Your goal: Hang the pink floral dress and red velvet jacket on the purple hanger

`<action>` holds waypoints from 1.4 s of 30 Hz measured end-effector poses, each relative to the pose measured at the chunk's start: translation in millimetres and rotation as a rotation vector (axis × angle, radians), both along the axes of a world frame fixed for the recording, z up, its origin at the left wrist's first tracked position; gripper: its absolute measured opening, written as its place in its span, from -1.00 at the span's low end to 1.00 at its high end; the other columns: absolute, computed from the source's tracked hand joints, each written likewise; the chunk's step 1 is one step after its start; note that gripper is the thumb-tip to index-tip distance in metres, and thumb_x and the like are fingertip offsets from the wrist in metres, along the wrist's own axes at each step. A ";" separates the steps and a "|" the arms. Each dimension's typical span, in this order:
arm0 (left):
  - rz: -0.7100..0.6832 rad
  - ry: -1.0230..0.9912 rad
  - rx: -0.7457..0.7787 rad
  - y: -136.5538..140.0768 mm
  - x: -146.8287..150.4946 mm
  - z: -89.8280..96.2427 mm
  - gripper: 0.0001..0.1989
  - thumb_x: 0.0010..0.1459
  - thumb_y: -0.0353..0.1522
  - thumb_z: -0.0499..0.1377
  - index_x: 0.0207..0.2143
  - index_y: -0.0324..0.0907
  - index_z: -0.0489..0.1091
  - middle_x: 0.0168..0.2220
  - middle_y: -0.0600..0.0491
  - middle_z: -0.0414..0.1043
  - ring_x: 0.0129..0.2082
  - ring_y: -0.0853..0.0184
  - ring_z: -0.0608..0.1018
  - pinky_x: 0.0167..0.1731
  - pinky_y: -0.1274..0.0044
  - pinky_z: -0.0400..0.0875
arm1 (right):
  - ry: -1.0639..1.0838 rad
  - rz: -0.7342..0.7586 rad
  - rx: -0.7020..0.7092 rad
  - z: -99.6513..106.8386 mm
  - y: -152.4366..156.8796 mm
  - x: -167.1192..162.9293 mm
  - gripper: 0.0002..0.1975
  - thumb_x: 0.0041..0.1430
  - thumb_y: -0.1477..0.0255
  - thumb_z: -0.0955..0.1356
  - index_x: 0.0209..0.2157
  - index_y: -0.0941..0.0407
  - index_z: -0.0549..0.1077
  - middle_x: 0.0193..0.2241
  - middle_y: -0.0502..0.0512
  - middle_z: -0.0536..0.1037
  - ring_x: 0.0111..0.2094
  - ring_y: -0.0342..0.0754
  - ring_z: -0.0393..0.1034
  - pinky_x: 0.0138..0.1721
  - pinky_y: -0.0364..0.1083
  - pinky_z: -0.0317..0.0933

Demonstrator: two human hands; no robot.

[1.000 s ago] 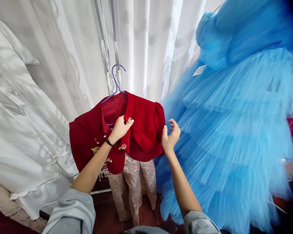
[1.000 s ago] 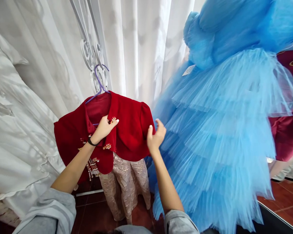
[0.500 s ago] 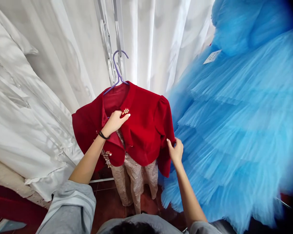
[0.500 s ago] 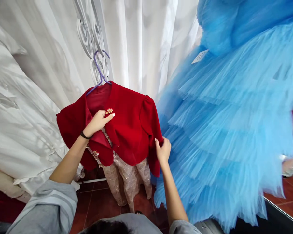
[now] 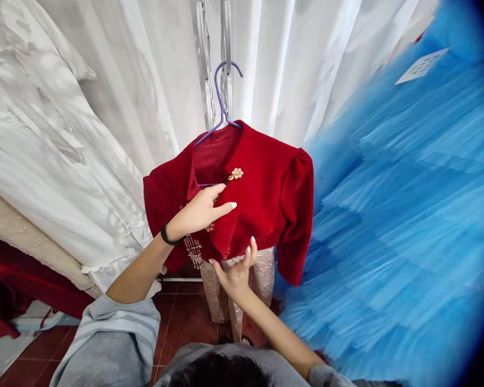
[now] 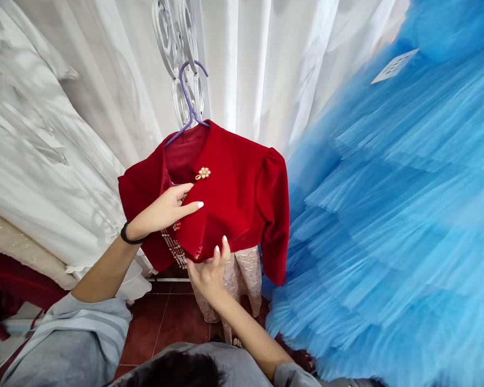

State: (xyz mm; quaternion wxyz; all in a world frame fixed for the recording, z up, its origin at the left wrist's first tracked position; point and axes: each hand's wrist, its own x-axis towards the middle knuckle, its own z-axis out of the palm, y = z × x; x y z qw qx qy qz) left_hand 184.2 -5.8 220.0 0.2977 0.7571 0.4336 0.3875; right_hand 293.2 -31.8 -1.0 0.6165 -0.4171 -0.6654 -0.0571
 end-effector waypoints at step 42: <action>0.571 0.579 0.906 36.3 -57.9 -83.5 -0.69 0.21 -0.42 0.08 0.02 -0.18 0.38 -0.04 -0.17 0.49 -0.06 0.16 0.51 0.01 0.31 0.35 | -0.083 0.428 -0.092 -6.5 23.9 -41.6 -0.53 0.22 0.53 0.20 0.18 0.12 0.24 0.11 0.29 0.40 0.17 0.11 0.28 0.14 0.16 0.31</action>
